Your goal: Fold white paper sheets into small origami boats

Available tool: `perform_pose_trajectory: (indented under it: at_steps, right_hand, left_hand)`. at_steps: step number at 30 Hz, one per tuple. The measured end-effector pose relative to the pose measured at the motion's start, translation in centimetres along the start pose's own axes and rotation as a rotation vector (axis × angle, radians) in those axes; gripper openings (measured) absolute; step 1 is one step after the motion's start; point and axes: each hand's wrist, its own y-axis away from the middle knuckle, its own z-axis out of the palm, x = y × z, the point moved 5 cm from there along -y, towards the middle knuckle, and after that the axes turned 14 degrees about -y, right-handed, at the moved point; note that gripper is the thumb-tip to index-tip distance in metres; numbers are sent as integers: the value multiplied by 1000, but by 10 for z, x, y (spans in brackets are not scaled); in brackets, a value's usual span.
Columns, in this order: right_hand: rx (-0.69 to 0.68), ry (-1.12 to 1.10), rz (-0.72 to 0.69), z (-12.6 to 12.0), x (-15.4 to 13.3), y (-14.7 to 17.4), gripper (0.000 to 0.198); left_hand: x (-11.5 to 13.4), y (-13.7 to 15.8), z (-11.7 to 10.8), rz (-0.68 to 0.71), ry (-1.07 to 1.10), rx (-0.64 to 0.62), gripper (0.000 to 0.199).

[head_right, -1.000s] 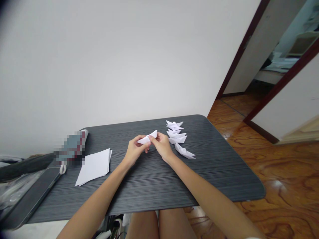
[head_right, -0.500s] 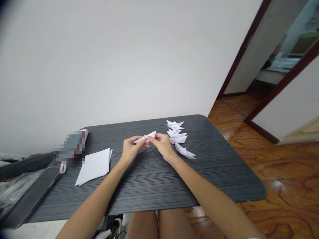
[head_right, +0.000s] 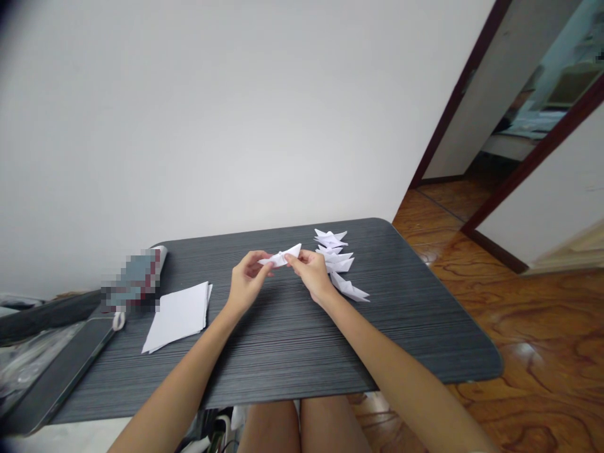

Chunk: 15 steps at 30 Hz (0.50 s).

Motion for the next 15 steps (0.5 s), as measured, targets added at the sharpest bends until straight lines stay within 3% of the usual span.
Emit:
perform_pose_trajectory:
  at_steps: [9, 15]
  right_hand:
    - [1, 108, -9, -2, 1, 0, 23]
    - [-11, 218, -34, -1, 1, 0, 22]
  left_hand:
    - [19, -2, -7, 295, -392, 96, 6]
    - [19, 3, -4, 428, -522, 129, 14]
